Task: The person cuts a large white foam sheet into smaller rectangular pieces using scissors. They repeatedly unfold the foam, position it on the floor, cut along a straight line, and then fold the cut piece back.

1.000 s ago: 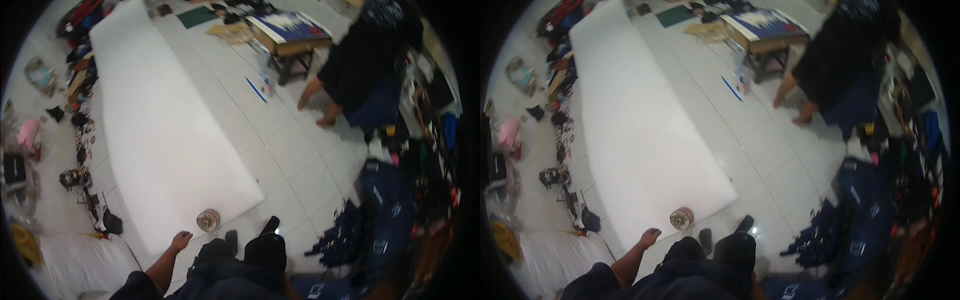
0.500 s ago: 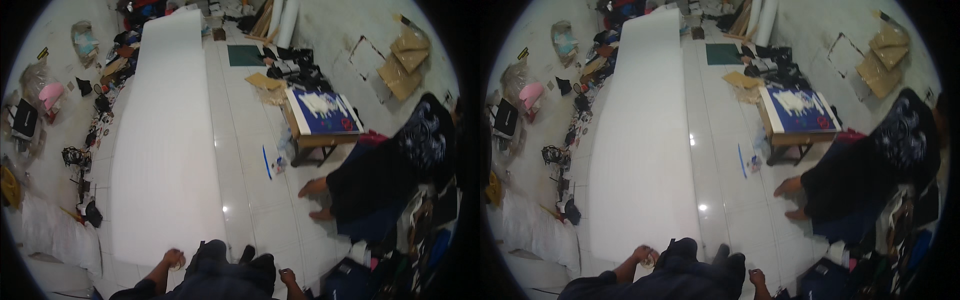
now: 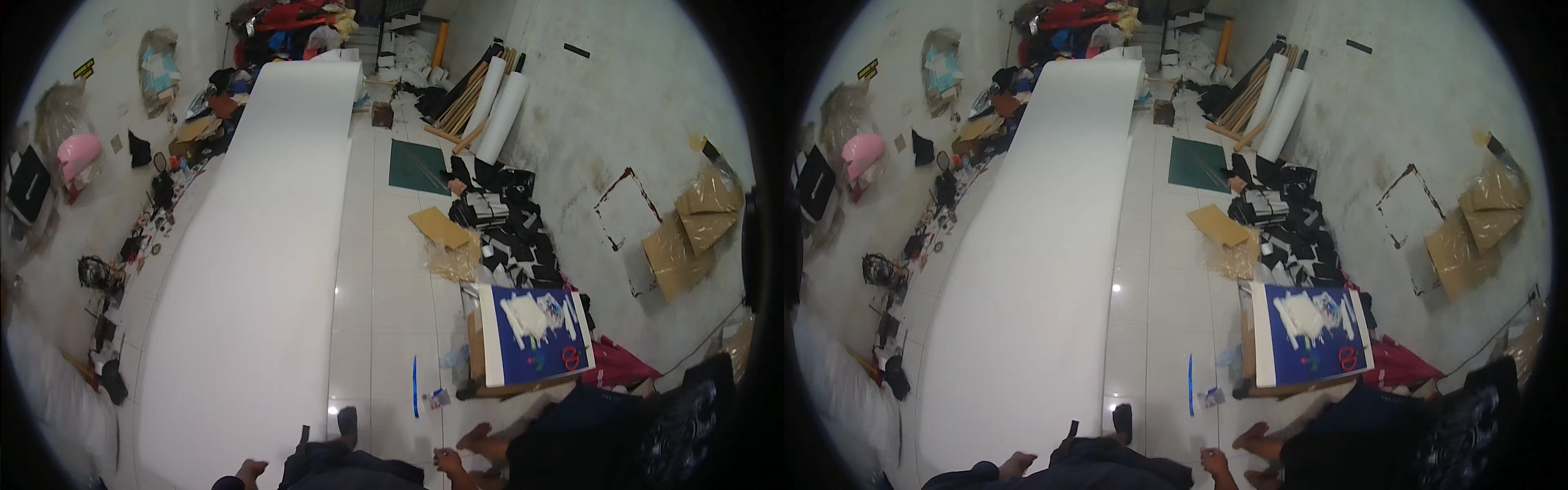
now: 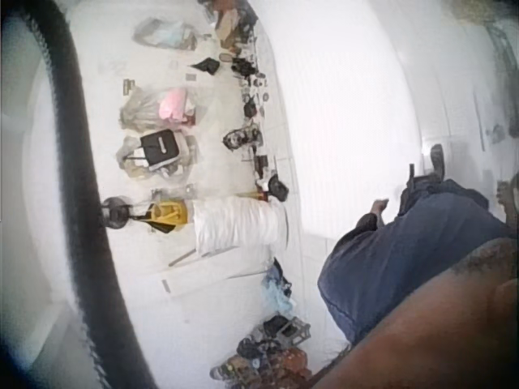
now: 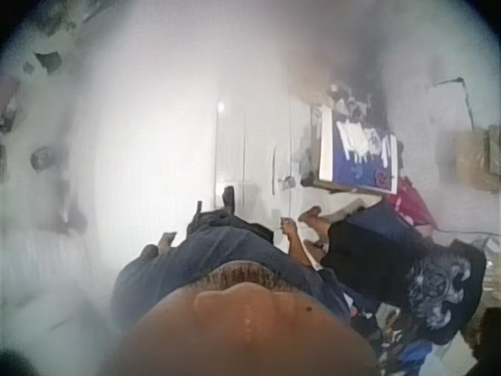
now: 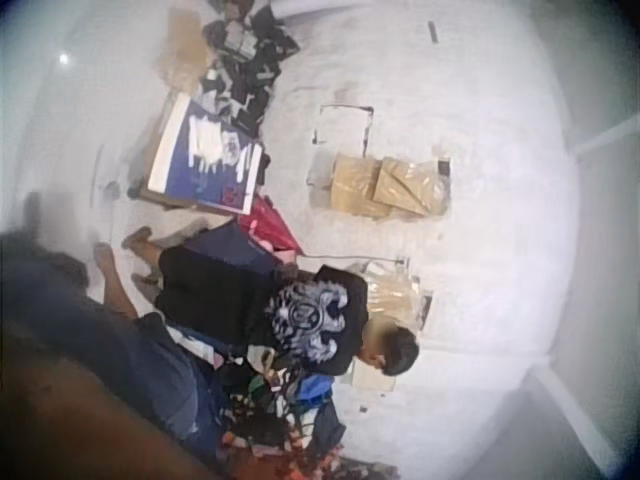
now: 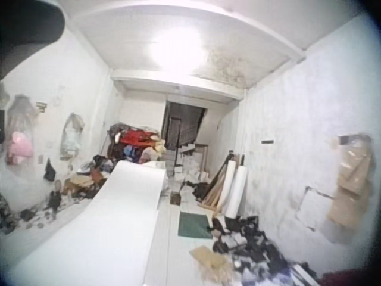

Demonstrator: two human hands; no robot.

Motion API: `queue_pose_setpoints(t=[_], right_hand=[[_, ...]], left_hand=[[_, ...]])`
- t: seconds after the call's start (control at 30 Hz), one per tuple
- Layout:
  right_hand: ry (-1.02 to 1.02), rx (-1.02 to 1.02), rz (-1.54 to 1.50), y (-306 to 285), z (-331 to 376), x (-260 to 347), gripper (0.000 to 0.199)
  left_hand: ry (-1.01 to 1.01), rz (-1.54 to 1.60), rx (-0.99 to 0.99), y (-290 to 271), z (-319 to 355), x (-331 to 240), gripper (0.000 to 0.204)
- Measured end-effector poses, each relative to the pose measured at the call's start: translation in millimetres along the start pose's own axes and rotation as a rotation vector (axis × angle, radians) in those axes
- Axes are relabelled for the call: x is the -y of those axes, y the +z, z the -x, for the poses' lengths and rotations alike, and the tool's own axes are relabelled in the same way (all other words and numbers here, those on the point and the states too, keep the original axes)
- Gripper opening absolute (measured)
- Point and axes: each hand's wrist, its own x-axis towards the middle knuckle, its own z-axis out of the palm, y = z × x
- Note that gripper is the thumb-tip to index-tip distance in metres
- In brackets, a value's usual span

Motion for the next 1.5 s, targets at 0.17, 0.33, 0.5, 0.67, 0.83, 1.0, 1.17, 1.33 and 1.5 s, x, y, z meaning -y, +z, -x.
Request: queue_pose_setpoints(t=[0.17,0.33,0.5,0.67,0.83,1.0,1.17,1.33,1.5], right_hand=[[0.212,0.204,0.1,-4,-54,74,0.043],[0.179,0.336,0.182,-16,-157,171,0.039],[-0.03,0.485,0.398,-62,-311,343,0.035],[-0.34,-0.028,0.492,-141,-504,552,0.041],[-0.435,-0.15,0.066,-166,-579,858,0.032],[-0.529,-0.164,0.264,-187,-716,941,0.032],[-0.022,0.171,0.243,-132,-698,1047,0.036],[-0.013,0.327,0.289,-127,-765,1144,0.033],[-0.207,0.362,0.588,-171,-907,1274,0.026]], left_hand=[[0.675,-0.032,-0.19,-65,-22,-362,0.055],[0.901,0.231,-0.235,-131,15,-631,0.048],[0.631,0.185,-0.3,-148,-100,-706,0.047],[0.15,-0.107,-0.094,-134,-144,-723,0.058],[-0.043,-0.087,0.007,-155,-198,-737,0.054],[-0.063,-0.119,-0.06,-219,-325,-936,0.062],[0.481,0.016,-0.351,-378,-348,-1257,0.054],[0.764,0.365,-0.449,-507,-302,-1552,0.047],[0.564,0.454,-0.44,-521,-383,-1664,0.047]])
